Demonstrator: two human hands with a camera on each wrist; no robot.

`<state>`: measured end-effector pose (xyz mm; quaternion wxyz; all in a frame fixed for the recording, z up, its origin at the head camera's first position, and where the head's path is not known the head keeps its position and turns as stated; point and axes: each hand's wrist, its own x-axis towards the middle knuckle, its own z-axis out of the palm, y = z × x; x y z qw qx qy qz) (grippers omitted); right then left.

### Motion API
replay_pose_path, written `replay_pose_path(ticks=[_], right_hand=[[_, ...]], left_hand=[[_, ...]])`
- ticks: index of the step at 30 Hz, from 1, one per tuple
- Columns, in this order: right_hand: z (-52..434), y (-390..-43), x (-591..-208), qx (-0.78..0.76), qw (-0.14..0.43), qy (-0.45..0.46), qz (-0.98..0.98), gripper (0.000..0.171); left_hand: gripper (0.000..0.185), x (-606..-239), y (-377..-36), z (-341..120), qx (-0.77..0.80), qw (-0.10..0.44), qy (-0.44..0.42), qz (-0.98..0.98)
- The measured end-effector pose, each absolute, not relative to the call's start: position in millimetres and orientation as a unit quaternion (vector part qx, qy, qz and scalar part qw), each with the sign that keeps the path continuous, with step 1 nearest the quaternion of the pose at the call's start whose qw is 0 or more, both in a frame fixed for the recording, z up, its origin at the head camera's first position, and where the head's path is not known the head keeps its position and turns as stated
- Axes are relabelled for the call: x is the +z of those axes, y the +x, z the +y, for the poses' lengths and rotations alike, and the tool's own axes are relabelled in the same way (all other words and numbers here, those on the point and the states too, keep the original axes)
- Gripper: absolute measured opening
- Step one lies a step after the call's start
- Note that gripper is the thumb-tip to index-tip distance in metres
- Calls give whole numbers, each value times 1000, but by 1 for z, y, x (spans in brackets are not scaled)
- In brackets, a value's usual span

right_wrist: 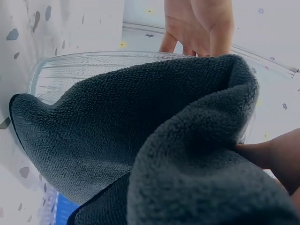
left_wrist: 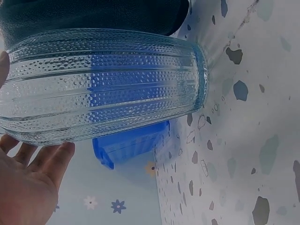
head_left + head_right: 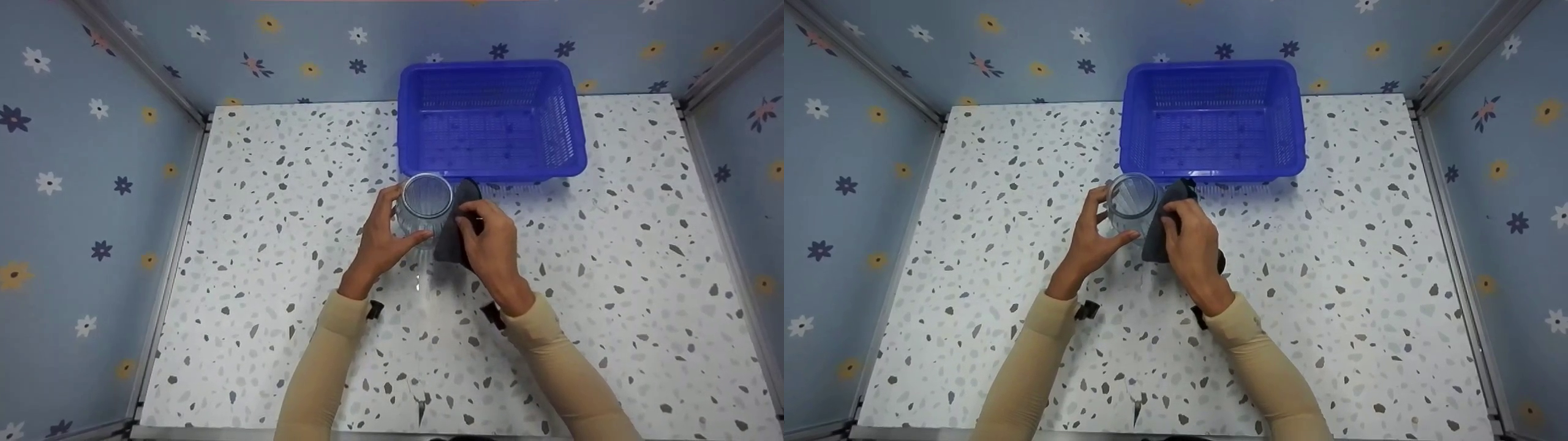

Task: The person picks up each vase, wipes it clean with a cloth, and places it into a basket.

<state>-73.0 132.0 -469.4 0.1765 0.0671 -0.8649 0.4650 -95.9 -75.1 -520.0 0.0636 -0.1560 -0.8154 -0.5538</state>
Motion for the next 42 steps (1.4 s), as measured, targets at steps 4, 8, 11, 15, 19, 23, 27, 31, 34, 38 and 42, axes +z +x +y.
replay_pose_path(ticks=[4,8,11,15,19,23,27,31,34,38,42], right_hand=[[131,-72,-471,455,180,70,-869,10],[132,-72,-475,457,174,65,-870,10],[133,-71,-479,461,165,63,-870,10],[135,-71,-487,474,150,59,-866,10],[137,-72,-500,480,135,52,-865,10],[138,-73,-517,468,118,46,-875,10],[138,-76,-531,455,98,38,-884,10],[136,-79,-538,441,69,32,-894,9],[136,-81,-541,434,53,30,-899,9],[137,-81,-540,439,52,31,-896,9],[139,-77,-531,457,69,40,-886,8]], left_hand=[[91,-520,-95,-76,-548,61,-154,-820],[91,-520,-95,-76,-547,66,-157,-820],[91,-521,-96,-76,-547,72,-162,-818],[91,-522,-97,-76,-549,72,-162,-817],[91,-523,-98,-76,-549,70,-159,-817],[90,-523,-97,-76,-548,70,-158,-819],[89,-522,-97,-75,-550,70,-160,-817],[90,-521,-98,-76,-551,69,-160,-816],[88,-520,-97,-76,-549,66,-158,-818],[88,-520,-97,-75,-548,65,-158,-819],[88,-523,-98,-75,-548,68,-158,-819]])
